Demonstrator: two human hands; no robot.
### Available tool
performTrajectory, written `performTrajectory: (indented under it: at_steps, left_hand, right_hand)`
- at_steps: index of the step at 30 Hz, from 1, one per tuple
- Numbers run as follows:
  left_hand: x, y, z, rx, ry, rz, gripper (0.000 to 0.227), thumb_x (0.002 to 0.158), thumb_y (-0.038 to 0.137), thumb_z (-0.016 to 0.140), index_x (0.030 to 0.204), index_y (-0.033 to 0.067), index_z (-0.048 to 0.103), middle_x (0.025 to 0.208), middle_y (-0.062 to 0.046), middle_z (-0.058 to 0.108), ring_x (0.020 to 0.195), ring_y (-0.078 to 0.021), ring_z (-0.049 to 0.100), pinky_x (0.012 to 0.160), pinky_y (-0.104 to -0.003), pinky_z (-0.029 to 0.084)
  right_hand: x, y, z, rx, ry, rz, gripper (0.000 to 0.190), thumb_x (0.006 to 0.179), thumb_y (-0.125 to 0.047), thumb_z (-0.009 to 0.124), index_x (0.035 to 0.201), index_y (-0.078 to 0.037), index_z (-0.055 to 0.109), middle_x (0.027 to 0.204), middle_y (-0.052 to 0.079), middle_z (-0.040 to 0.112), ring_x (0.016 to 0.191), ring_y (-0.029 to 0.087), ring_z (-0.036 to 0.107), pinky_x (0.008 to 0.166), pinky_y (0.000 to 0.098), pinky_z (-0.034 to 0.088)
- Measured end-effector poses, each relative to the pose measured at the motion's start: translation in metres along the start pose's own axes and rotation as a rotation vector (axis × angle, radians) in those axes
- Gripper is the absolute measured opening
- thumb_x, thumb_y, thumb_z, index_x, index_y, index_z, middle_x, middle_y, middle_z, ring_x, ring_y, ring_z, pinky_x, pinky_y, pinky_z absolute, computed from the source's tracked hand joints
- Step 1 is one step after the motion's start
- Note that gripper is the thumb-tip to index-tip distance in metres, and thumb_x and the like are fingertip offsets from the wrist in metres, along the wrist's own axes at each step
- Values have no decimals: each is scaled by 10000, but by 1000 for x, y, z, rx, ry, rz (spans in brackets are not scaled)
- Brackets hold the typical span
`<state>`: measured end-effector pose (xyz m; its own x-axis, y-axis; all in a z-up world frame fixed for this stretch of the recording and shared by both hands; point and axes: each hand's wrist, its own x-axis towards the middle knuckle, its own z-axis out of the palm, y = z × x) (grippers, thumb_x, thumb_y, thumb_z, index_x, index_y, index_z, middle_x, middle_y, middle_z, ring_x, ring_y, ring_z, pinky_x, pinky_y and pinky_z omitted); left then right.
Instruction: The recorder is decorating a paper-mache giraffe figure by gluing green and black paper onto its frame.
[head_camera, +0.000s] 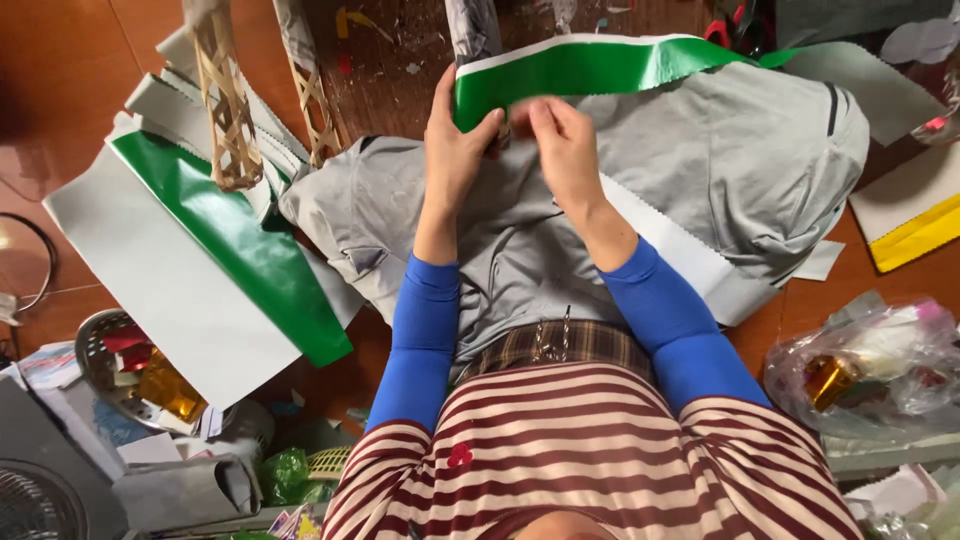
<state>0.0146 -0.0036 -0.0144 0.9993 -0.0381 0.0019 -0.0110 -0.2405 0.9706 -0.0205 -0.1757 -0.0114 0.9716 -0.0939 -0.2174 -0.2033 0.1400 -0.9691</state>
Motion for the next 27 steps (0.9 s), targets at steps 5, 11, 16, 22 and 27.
performTrajectory:
  at_steps: [5,11,16,22,27]
  left_hand:
    - [-2,-14,-2,-151,-94,-106,678,1040,156,709,1607,99,342,1229,-149,686,999,-162,677,802,-294,587]
    - [0,42,-25,-593,-342,-497,715,1056,516,337,1647,185,107,961,-191,684,694,-221,698,584,-313,603]
    - [-9,6,-19,-171,-224,-313,737,1101,508,329,1671,171,5,1404,-181,644,1102,-298,742,953,-417,599]
    - [6,24,-44,220,356,121,888,1095,249,673,1689,186,16,1765,-128,55,1656,-310,74,1377,-485,135]
    - [61,55,-54,-53,568,322,494,1041,62,683,1490,97,479,1335,-103,604,1134,-282,659,978,-402,612]
  right_hand:
    - [54,-19,38,-217,-253,11,471,1102,-421,506,1241,24,567,1016,75,700,916,110,640,794,251,525]
    - [83,-46,40,292,-540,651,431,974,-462,625,889,-44,685,687,62,649,494,192,575,390,329,422]
    - [76,0,50,485,-356,476,249,1013,-242,751,1034,2,711,882,37,683,762,155,639,647,332,538]
    - [60,-25,64,593,-320,528,324,926,-251,716,1103,20,697,992,85,742,837,176,736,747,397,673]
    - [33,-46,64,-91,-178,-400,833,1037,-317,770,1561,-33,187,1546,182,350,1432,278,367,1193,466,334]
